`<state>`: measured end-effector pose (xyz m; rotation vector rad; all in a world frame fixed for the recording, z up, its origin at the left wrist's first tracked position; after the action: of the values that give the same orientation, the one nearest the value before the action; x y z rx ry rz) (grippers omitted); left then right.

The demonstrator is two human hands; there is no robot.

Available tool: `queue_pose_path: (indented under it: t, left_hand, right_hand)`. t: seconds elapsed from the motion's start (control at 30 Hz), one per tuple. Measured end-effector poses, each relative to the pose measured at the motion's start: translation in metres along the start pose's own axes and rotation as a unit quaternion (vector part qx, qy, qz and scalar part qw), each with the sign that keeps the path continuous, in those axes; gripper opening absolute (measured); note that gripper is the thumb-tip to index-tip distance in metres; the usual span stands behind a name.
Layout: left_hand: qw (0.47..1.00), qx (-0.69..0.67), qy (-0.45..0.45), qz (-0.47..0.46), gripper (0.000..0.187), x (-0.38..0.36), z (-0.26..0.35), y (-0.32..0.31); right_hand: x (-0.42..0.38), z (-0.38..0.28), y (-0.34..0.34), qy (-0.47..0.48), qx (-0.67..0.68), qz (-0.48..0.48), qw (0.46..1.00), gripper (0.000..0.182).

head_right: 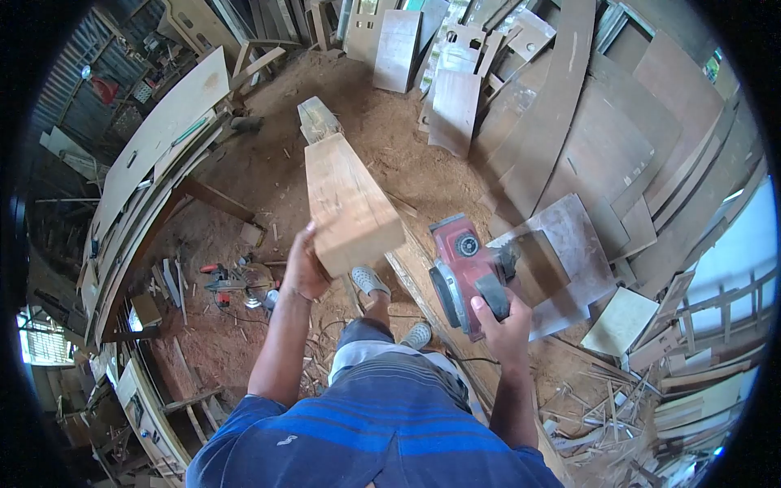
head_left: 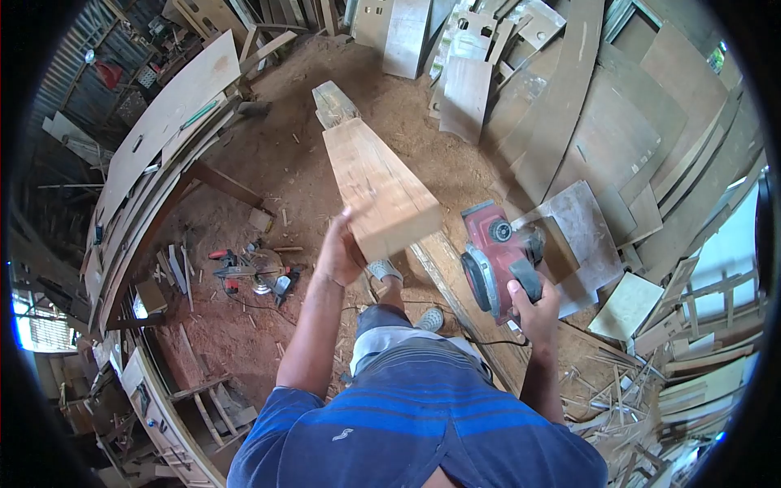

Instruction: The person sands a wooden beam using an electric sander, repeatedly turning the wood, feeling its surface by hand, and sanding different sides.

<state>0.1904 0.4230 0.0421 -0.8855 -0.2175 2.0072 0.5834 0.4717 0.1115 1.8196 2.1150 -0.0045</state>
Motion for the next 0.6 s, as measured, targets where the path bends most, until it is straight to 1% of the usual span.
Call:
queue_pose_path:
  t: [0.07,0.13,0.2,0.27,0.3,0.33,0.37,0.4,0.43,0.5,0.53,0.57,0.6]
  left_hand:
    - [0.998,-0.010,0.056,-0.029,0.072,-0.002,-0.043,0.000]
    - [0.994,0.003,0.098,-0.049,0.071,0.024,-0.119,0.038]
    - [0.994,-0.018,0.096,-0.055,0.072,0.026,-0.165,0.039]
    - [0.994,-0.039,0.089,-0.052,0.073,0.025,-0.178,0.035]
    - [0.994,-0.048,0.084,-0.045,0.072,0.022,-0.171,0.033]
    - [0.994,-0.055,0.082,-0.036,0.072,0.019,-0.162,0.031]
    - [0.996,-0.023,0.086,-0.023,0.075,0.021,-0.147,0.038]
    - [0.998,-0.033,0.051,-0.027,0.076,0.022,-0.119,0.037]
    - [0.999,-0.042,0.012,-0.029,0.076,0.021,-0.083,0.031]
    - [0.997,-0.051,-0.051,-0.023,0.080,0.011,0.008,0.004]
    - [0.996,-0.036,-0.087,0.001,0.083,0.008,0.046,-0.004]
    - [0.995,-0.033,-0.090,-0.012,0.083,0.005,0.078,-0.009]
    - [0.992,-0.042,-0.116,-0.011,0.079,0.012,0.099,-0.004]
  right_hand:
    - [-0.002,-0.012,0.004,-0.006,0.001,0.007,1.000,0.026]
    - [-0.002,-0.017,0.004,-0.018,-0.011,0.015,1.000,0.026]
    - [-0.001,-0.018,0.007,-0.027,-0.036,0.020,0.999,0.026]
    - [0.001,-0.011,0.007,-0.004,-0.098,0.023,0.995,0.025]
    - [0.004,-0.008,0.007,0.010,-0.127,0.024,0.992,0.025]
    - [0.006,0.001,0.012,-0.018,-0.097,0.031,0.995,0.025]
    - [0.004,0.010,0.017,-0.048,-0.068,0.035,0.996,0.024]
    - [0.000,0.020,0.020,-0.081,-0.040,0.036,0.995,0.024]
    - [-0.002,0.026,0.020,-0.099,0.035,0.048,0.993,0.024]
    - [-0.001,0.025,0.021,-0.085,0.023,0.055,0.995,0.023]
    - [0.000,0.021,0.022,-0.073,0.018,0.059,0.995,0.023]
    - [0.003,0.019,0.020,-0.070,0.007,0.058,0.996,0.023]
    - [0.006,0.016,0.017,-0.066,-0.002,0.057,0.996,0.024]
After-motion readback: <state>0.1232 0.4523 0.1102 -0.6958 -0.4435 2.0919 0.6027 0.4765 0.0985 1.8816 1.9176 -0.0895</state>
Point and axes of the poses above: each hand's wrist, its own x-axis towards the middle knuckle, its own y-axis out of the back of the hand, z = x × y, the point moved 8 cm from there along x, towards the middle knuckle, and after that the axes turned 6 degrees about -y, right-handed, at the moved point
